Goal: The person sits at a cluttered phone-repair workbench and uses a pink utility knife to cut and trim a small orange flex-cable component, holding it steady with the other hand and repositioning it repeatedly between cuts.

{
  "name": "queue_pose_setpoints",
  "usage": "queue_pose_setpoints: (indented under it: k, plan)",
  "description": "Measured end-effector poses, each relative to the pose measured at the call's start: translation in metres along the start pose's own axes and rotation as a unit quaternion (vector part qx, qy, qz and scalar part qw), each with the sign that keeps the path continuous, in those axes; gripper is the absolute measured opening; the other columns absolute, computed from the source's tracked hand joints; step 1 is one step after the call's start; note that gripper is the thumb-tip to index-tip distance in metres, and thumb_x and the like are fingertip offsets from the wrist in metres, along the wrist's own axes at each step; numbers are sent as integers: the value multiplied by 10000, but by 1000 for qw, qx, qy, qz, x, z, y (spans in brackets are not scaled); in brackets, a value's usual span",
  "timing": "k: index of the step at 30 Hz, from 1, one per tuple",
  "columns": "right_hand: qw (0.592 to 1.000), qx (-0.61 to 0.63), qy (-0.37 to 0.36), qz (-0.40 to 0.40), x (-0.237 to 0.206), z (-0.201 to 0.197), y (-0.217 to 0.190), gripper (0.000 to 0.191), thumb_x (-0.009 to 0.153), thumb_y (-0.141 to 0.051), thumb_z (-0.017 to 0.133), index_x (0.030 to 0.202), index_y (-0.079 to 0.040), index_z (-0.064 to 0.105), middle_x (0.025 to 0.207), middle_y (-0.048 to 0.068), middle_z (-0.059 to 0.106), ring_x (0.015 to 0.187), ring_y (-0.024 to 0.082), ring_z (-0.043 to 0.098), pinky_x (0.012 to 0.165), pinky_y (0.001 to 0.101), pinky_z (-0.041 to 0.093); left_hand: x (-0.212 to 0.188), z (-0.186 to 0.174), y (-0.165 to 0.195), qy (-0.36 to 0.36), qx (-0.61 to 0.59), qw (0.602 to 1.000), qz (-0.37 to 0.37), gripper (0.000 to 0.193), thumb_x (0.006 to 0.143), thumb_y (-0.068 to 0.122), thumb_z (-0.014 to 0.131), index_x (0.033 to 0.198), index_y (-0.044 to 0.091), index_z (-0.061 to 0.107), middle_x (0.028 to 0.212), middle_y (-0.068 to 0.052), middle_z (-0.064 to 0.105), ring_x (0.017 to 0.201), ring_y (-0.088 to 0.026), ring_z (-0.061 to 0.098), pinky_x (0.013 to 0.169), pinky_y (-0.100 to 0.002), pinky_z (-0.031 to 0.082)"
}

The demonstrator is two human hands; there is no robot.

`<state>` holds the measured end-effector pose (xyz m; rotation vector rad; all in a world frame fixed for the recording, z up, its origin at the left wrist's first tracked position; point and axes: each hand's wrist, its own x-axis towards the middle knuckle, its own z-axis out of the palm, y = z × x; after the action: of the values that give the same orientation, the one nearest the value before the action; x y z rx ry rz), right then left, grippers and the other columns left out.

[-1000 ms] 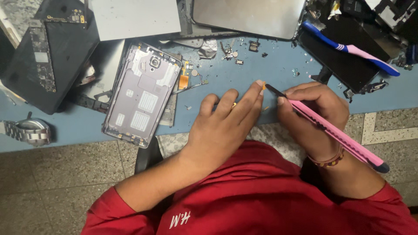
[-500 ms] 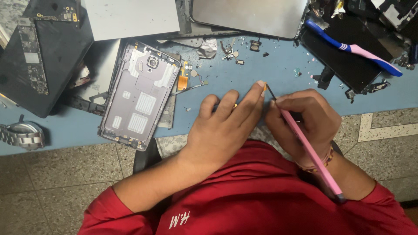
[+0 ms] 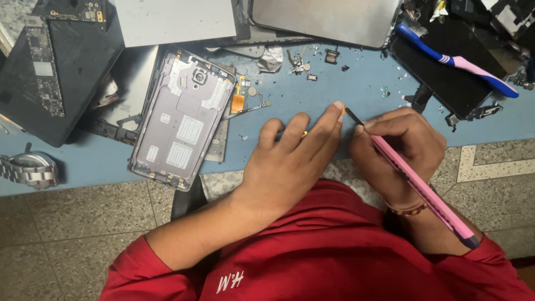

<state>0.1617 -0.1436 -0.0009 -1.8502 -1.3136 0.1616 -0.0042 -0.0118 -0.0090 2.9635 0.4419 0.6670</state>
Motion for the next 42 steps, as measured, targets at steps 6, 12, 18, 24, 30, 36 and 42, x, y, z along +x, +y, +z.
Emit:
queue_pose_setpoints:
  k: [6,12,18,24,30,36,42]
  plan:
    - [1000,-6,-7,-6,0,-1,-1,207,986,74,786,1061,-15,614,935,122,692,745,135,679,625,227,517,1,2,0,8,0,1000,-3,309,1061,241,626,1347,137,679,1509,29,525,1214,-182,493,1004,-362,370]
    - [998,-50,6,-43,1,4,-3,217,960,67,809,1059,-11,632,929,138,690,765,171,688,653,257,539,0,2,0,6,1,1000,0,309,1050,249,624,1332,134,679,1507,27,531,1208,-183,496,1014,-367,372]
    - [1000,-14,-8,-11,0,-1,-2,224,990,67,794,1083,-20,611,962,125,694,764,134,680,640,227,529,0,2,1,10,-2,1000,-2,303,1059,247,630,1339,143,679,1513,28,525,1222,-183,485,1014,-363,372]
    - [1000,8,-8,15,-3,-2,-2,215,1010,69,784,1053,-18,592,986,119,692,797,117,681,668,219,536,0,3,1,10,-5,1000,-3,307,1060,245,639,1347,142,681,1514,31,523,1226,-183,481,1010,-362,366]
    - [1000,10,-13,12,-1,-2,0,214,994,70,785,1068,-21,606,966,115,691,755,109,663,630,213,516,0,3,1,6,-4,1000,-3,321,1057,246,638,1358,138,676,1519,32,520,1226,-180,476,1011,-362,364]
    - [999,-23,-26,-28,2,-3,-1,215,958,48,810,1072,-19,641,954,118,691,757,144,675,644,240,529,-1,2,0,1,-9,1000,1,329,1051,244,632,1360,136,670,1523,27,516,1233,-187,478,1022,-369,366]
    - [998,-27,-56,-32,4,-4,-3,249,892,-1,898,1013,-34,682,994,114,703,798,181,715,697,256,573,-1,3,0,-3,-22,1000,3,330,1058,252,635,1368,139,655,1543,11,508,1245,-197,477,1021,-374,364]
